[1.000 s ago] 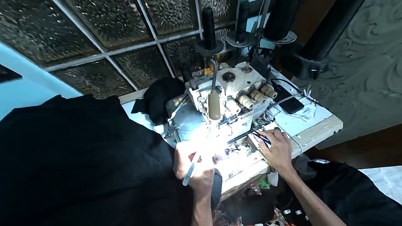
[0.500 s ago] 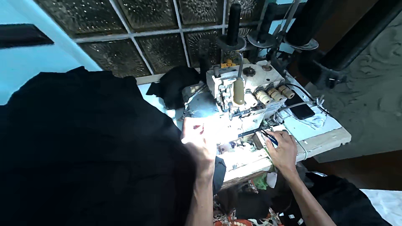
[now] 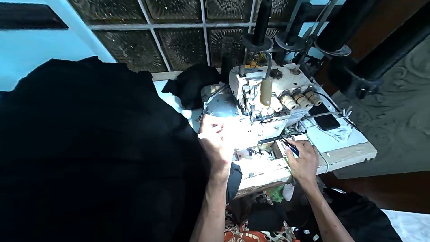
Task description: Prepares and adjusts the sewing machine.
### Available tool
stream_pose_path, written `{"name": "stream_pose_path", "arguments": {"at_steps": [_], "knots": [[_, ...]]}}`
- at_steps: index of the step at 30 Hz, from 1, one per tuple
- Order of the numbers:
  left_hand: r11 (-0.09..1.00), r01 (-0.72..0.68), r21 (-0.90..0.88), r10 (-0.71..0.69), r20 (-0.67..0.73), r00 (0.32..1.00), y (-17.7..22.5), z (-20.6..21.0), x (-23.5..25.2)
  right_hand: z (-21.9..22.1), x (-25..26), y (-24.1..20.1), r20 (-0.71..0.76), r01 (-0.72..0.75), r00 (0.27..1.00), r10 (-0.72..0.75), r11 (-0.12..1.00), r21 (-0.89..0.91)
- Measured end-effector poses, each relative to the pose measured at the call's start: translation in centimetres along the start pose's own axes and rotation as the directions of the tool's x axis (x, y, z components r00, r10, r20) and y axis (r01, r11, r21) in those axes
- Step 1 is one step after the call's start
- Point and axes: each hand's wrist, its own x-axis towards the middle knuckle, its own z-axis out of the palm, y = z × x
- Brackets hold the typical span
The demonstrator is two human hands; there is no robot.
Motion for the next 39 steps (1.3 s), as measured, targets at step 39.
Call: {"name": "stream_pose_path", "arguments": {"at_steps": [39], "knots": [[0.954,-0.291,0.072,0.298,-0.144,0.944,-0.6,0.7,-1.3,0.0,0.0,0.0,-0.009,0.002,1.0,-0.002,1.0,-0.012]]}}
